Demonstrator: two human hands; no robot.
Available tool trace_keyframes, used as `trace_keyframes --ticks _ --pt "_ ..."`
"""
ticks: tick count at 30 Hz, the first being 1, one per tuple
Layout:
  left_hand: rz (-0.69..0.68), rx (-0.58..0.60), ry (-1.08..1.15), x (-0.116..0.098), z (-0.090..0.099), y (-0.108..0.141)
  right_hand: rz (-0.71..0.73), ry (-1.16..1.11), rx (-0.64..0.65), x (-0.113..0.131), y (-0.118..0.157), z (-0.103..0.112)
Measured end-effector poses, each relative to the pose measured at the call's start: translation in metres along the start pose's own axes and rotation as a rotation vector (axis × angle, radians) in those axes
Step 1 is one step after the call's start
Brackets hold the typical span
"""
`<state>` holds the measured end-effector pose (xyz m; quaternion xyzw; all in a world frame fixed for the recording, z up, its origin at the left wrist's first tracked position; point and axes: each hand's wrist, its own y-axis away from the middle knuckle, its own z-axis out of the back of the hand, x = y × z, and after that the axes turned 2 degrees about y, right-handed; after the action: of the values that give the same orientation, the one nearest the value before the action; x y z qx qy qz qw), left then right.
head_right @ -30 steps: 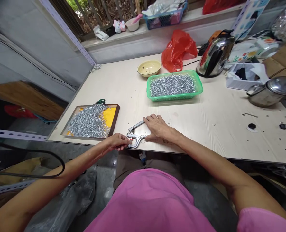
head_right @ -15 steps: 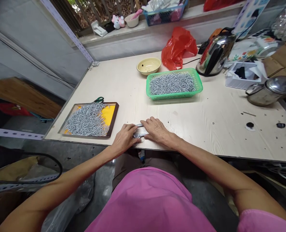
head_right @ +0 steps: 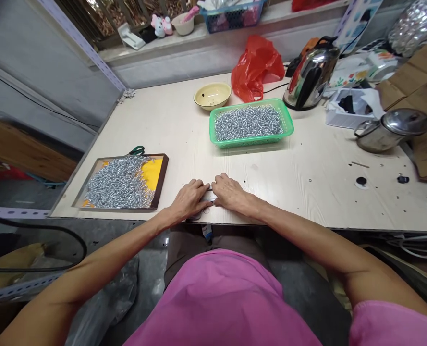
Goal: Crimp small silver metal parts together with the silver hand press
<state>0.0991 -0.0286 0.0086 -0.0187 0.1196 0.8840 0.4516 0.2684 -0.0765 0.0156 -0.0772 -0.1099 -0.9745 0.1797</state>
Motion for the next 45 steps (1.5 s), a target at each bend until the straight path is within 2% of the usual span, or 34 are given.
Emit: trace_keyframes --ticks 7,11,16,19,22,25,29,31,33,36,39,42,45 --pt "0.121 -0.038 0.040 -0.001 -0.007 -0.004 0.032 0.029 0.048 -0.003 -0.015 -0.001" --pt "0.145 -0.020 0.045 0.001 -0.003 -0.009 0.019 0.038 0.063 -0.002 -0.020 0.001" --pt "0.177 -0.057 0.024 0.002 -0.002 -0.006 -0.001 0.049 -0.004 -0.007 -0.023 0.001" --pt "0.186 -0.177 0.022 -0.004 -0.015 0.005 0.072 0.006 -0.041 -0.019 -0.024 0.001" --pt "0.100 -0.313 0.055 -0.018 -0.036 0.018 0.135 -0.076 -0.059 -0.030 -0.024 -0.002" --pt "-0.001 -0.343 0.135 -0.035 -0.052 0.028 0.084 -0.066 -0.124 -0.037 -0.030 -0.009" --pt "-0.006 -0.348 0.216 -0.049 -0.059 0.032 -0.001 0.001 -0.185 -0.041 -0.050 -0.010" --pt "-0.005 -0.358 0.236 -0.050 -0.058 0.032 -0.042 0.046 -0.170 -0.035 -0.059 -0.003" --pt "-0.012 -0.371 0.254 -0.048 -0.059 0.030 -0.015 0.107 -0.154 -0.020 -0.064 0.005" --pt "-0.008 -0.348 0.287 -0.045 -0.063 0.029 0.255 0.125 -0.129 0.018 -0.064 0.009" --pt "0.041 -0.312 0.306 -0.048 -0.072 0.031 0.484 0.176 -0.107 0.055 -0.064 -0.002" --pt "0.043 -0.323 0.290 -0.050 -0.080 0.037 0.556 0.236 -0.147 0.075 -0.073 -0.017" --pt "-0.024 -0.335 0.240 -0.040 -0.077 0.050 0.568 0.165 -0.224 0.077 -0.087 -0.020"
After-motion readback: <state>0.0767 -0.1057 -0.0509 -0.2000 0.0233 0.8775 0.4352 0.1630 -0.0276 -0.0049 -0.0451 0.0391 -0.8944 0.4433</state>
